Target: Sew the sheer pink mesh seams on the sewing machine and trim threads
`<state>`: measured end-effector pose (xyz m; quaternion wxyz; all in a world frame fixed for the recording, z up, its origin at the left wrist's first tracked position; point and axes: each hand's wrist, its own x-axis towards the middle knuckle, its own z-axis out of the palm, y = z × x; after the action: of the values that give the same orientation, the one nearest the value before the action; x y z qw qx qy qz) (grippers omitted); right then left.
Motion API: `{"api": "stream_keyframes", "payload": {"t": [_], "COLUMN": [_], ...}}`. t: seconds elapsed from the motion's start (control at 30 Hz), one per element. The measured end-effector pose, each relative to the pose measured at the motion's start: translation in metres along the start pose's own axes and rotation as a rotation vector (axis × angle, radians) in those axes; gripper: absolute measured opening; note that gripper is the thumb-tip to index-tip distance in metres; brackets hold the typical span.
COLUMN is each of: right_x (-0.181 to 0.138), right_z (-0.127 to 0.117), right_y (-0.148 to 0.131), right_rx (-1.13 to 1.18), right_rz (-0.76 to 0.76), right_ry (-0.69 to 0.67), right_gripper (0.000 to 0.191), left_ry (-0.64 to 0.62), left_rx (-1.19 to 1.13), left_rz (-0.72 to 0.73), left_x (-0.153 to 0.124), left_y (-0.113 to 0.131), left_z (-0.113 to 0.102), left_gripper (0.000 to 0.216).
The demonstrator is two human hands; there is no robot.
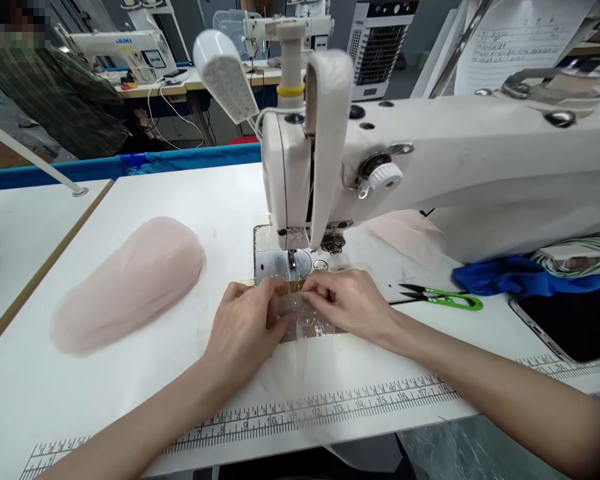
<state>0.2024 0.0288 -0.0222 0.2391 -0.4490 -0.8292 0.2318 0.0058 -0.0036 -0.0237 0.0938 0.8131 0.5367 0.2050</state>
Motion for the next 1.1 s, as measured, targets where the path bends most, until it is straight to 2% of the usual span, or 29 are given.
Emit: {"api": "stream_keyframes", "payload": {"t": [0.07,0.2,0.27,0.33,0.47,0.53,0.67,0.7,0.8,0.87,0.97,1.1], "right_x": [0.001,0.002,0.002,0.002,0.001,0.0,-0.001,-0.002,-0.006,-0.01,-0.014,-0.013], "right_z": [0.001,0.001,0.002,0.003,-0.001,-0.008,-0.025,-0.027,-0.022,-0.012,0.001,0.003], "right_y": [0.002,0.003,0.003,0.004,0.006,0.008,0.008,0.006,-0.001,-0.005,-0.003,0.004], "right_rx": [-0.059,-0.135,-0.167,-0.215,-0.365,-0.495,-0.823,-0.854,-0.733,-0.647,-0.675,-0.702], "right_rz": [0.017,0.005,-0.012,-0.046,-0.255,-0.3,-0.104,-0.096,-0.281,-0.371,-0.365,-0.356], "right_ry": [0.016,0.077,0.103,0.131,0.097,0.068,0.179,0.204,0.209,0.168,0.125,0.113], "right_gripper": [0.015,0.015,0.015,0.017,0.028,0.033,0.036,0.033,0.023,0.028,0.035,0.035], "left_ry": [0.099,0.271,0.283,0.256,0.224,0.212,0.191,0.192,0.191,0.181,0.184,0.178], "left_rx": [0.101,0.301,0.367,0.418,0.433,0.412,0.381,0.376,0.355,0.347,0.374,0.417], "left_rz": [0.091,0.379,0.488,0.538,0.521,0.505,0.507,0.502,0.474,0.464,0.454,0.428], "left_x": [-0.001,-0.006,-0.01,-0.013,-0.015,-0.013,-0.006,-0.003,0.003,0.005,0.005,0.002], "left_y": [0.002,0.007,0.008,0.008,0.009,0.009,0.006,0.004,-0.001,-0.002,0.0,0.005], "left_z": [-0.001,-0.003,-0.001,0.001,0.002,0.001,-0.001,-0.001,0.0,0.0,0.0,-0.001], "left_gripper": [0.035,0.019,0.021,0.023,0.02,0.021,0.023,0.024,0.024,0.023,0.027,0.033]}}
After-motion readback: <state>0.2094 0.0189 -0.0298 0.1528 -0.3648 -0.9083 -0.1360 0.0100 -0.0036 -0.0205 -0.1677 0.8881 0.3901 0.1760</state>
